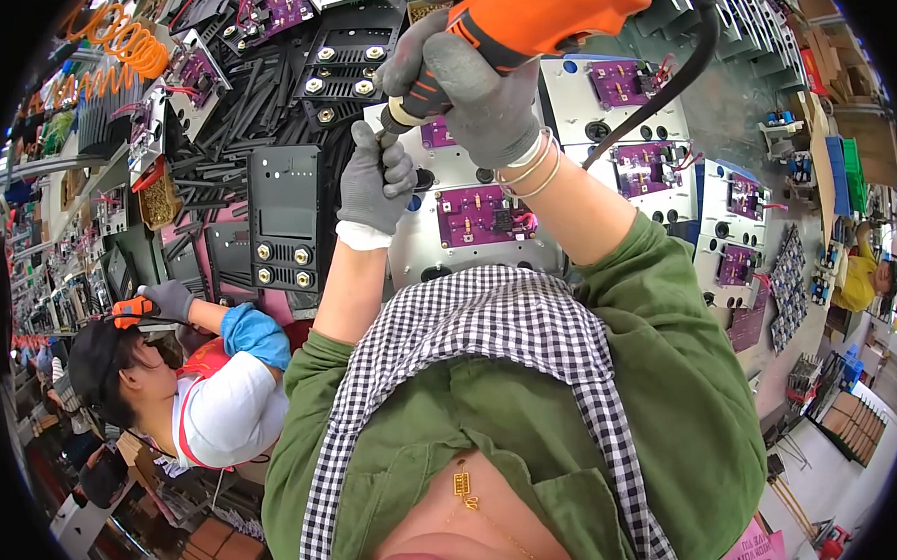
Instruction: Assembling electronic components and screwing them into place on a workbench.
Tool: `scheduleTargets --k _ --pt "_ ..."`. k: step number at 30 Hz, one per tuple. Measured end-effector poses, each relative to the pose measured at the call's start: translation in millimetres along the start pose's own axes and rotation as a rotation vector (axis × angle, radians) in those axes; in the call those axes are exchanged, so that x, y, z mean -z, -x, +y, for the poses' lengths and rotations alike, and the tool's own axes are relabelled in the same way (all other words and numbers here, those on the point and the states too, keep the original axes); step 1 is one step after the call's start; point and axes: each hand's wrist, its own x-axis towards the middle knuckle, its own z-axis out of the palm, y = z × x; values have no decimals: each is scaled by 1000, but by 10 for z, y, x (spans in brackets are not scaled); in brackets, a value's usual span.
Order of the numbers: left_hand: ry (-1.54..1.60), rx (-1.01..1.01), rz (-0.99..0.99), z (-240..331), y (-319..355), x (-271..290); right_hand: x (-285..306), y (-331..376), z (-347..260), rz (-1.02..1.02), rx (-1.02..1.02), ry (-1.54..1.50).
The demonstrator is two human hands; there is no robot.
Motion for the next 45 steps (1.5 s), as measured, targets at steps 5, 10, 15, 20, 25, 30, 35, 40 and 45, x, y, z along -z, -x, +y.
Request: scheduleTargets --k 5,10,15,20,25,30,35,40,45 --pt "-90 -132 -112 -12 5 18 -67 13 -48 156 36 6" --pt "-195 -148 113 -7 14 54 -16 90 82 334 -107 14" --pt "-203 -103 279 106 127 220 98 246 332 324 -276 232" --pt "-174 -175 270 86 200 392 193 435 477 292 -317 225" --pt "-174 -218 305 36 181 468 168 609 633 123 -190 274" --pt "-156 -199 277 18 209 473 159 608 697 17 -257 507" --pt "-99 -177 295 -6 272 481 103 556 756 -38 -361 649" --pt "-53 -150 263 -34 320 491 -22 499 703 -25 -196 656" --pt "-1 -73 242 -107 273 353 -108 424 241 245 -252 98"
